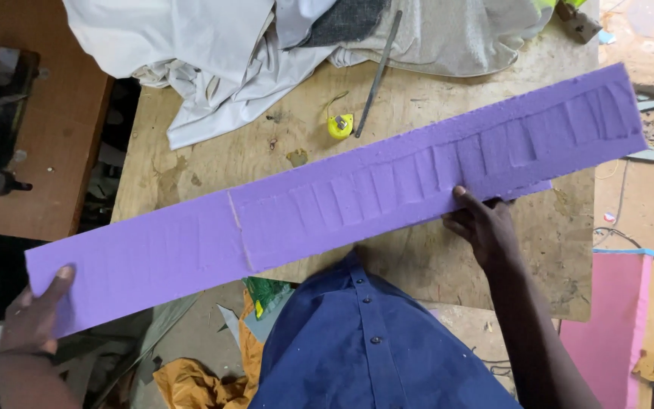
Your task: Measuring a long foam strip with a tape measure and applying adhesive to its surface.
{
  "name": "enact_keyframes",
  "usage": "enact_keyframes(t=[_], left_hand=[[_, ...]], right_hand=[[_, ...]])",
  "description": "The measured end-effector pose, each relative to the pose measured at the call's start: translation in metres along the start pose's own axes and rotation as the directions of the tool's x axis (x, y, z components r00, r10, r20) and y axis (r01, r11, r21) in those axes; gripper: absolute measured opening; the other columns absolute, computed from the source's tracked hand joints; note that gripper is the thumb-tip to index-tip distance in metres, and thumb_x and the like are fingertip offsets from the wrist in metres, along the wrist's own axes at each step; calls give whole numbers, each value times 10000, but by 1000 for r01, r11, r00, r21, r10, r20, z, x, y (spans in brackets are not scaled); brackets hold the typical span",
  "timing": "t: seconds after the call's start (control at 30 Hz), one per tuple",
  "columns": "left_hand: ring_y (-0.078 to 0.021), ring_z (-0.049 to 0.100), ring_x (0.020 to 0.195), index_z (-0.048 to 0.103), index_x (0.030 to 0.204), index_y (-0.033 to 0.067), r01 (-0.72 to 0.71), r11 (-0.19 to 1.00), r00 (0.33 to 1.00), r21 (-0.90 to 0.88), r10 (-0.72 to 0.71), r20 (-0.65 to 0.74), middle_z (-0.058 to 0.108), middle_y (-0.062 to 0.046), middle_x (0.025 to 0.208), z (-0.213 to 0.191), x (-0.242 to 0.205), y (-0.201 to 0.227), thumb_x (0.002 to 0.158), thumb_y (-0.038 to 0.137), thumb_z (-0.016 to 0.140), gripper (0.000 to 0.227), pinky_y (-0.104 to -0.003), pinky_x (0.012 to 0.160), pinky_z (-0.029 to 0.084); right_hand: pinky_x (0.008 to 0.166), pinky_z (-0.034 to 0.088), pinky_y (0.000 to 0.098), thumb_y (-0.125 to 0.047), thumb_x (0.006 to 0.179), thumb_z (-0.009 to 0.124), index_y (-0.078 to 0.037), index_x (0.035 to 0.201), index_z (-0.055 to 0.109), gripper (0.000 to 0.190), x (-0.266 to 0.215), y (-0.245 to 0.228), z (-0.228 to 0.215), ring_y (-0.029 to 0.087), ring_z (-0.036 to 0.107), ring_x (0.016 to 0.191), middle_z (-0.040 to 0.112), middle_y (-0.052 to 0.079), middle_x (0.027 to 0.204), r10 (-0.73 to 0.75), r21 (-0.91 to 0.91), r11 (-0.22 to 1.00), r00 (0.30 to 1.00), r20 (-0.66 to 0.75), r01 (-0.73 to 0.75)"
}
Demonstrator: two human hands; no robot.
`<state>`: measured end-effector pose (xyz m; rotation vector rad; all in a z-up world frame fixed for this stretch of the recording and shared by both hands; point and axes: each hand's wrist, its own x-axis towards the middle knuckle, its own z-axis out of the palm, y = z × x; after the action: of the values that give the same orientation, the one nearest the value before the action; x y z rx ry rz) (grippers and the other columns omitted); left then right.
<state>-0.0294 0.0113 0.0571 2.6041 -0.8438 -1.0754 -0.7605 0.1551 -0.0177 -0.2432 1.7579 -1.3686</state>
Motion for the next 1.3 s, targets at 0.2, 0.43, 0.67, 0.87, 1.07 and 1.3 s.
enact_keyframes(t=[0.2,0.43,0.67,0.87,1.07,1.3], left_hand=[[-521,624,1497,810,1747,228,-242,964,949,112,259,-178,698,-137,1738,-7,48,-27,1181,792,872,802,-699,1165,504],[-402,397,1822,265,2004,358,261,936,949,-238,-203,242,348,-72,2016,0,-27,33,1313,801,409,834,-751,1497,333],[-435,612,1534,579,1736,331,247,935,958,-254,-197,207,622,-118,1720,-3,72,-11,1258,810,693,686,-755,1287,530],[-396,709,1426,573,1812,308,67,972,947,-227,9,321,741,-136,1613,35,110,-9,1114,723,681,819,-668,1235,570],[-478,492,1770,460,1894,29,-61,991,930,-117,99,355,499,-337,1900,110,-35,105,905,992,850,1434,-731,1505,305],[-484,639,1650,576,1806,-28,-117,963,928,-245,193,318,678,-338,1715,166,-4,82,936,951,925,1356,-682,1394,487]], right_hand=[[954,796,464,-340,1036,932,54,1349,810,518,-28,19,30,328,880,939,839,208,1004,145,9,989,988,46,-146],[1087,735,637,-792,847,743,-80,1743,564,1159,-54,8,49,454,715,1565,626,247,1752,334,-162,925,939,-83,-344],[1324,576,743,-804,849,630,-172,1949,368,1295,-60,43,67,530,563,1764,557,294,1917,379,156,899,905,196,-410],[1136,665,676,-798,1083,621,-194,1658,716,840,-4,80,20,418,805,1293,824,207,1433,237,256,930,962,134,-265],[1337,511,807,-763,1278,757,-147,1916,362,971,62,51,-42,622,551,1710,276,414,1899,55,172,984,997,-58,-44],[1416,455,727,-994,1178,902,174,1885,485,1428,93,53,-48,604,483,1704,448,462,1857,-882,-975,77,470,31,208]])
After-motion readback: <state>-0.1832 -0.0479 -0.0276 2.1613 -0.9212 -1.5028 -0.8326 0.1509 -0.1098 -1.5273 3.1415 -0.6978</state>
